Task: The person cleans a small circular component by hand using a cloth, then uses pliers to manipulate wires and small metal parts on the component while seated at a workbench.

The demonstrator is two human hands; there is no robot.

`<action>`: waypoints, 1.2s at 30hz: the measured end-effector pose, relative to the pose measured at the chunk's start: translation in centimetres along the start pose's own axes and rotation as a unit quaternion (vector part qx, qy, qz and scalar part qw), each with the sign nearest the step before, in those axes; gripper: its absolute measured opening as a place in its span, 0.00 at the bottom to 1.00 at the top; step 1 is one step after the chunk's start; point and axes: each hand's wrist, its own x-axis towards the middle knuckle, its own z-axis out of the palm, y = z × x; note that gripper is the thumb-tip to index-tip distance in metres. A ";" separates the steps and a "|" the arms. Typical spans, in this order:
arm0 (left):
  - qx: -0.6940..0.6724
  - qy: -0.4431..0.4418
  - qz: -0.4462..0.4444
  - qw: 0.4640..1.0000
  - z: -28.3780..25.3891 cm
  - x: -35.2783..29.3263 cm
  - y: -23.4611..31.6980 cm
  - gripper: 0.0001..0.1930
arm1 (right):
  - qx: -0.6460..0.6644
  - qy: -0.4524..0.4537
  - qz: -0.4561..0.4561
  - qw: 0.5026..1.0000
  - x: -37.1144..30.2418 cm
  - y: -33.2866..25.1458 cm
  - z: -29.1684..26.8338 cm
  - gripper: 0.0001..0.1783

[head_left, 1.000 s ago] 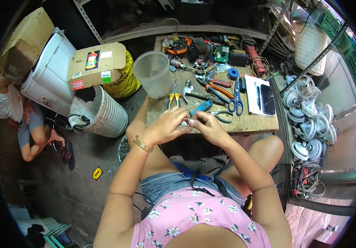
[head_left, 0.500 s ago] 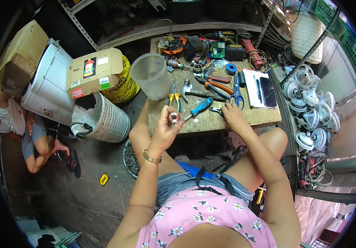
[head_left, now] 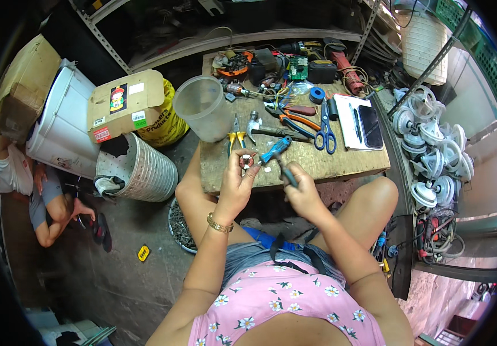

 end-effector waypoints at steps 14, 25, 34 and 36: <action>0.377 -0.044 0.123 0.917 -0.2 0.2 2.7 0.15 | -0.298 0.054 -0.160 0.940 -0.4 -2.8 2.1 0.18; -0.067 -0.042 0.099 0.992 0.9 -0.1 1.0 0.14 | 0.732 -0.268 0.149 0.609 -0.9 -4.9 0.5 0.13; 0.228 -0.069 0.095 0.967 -0.7 1.1 2.9 0.13 | -0.257 -0.018 -0.165 0.952 -0.6 -3.6 -0.1 0.28; 0.283 -0.067 0.128 0.948 -0.9 1.2 2.9 0.14 | -0.254 -0.012 -0.163 0.953 -0.7 -4.3 0.2 0.26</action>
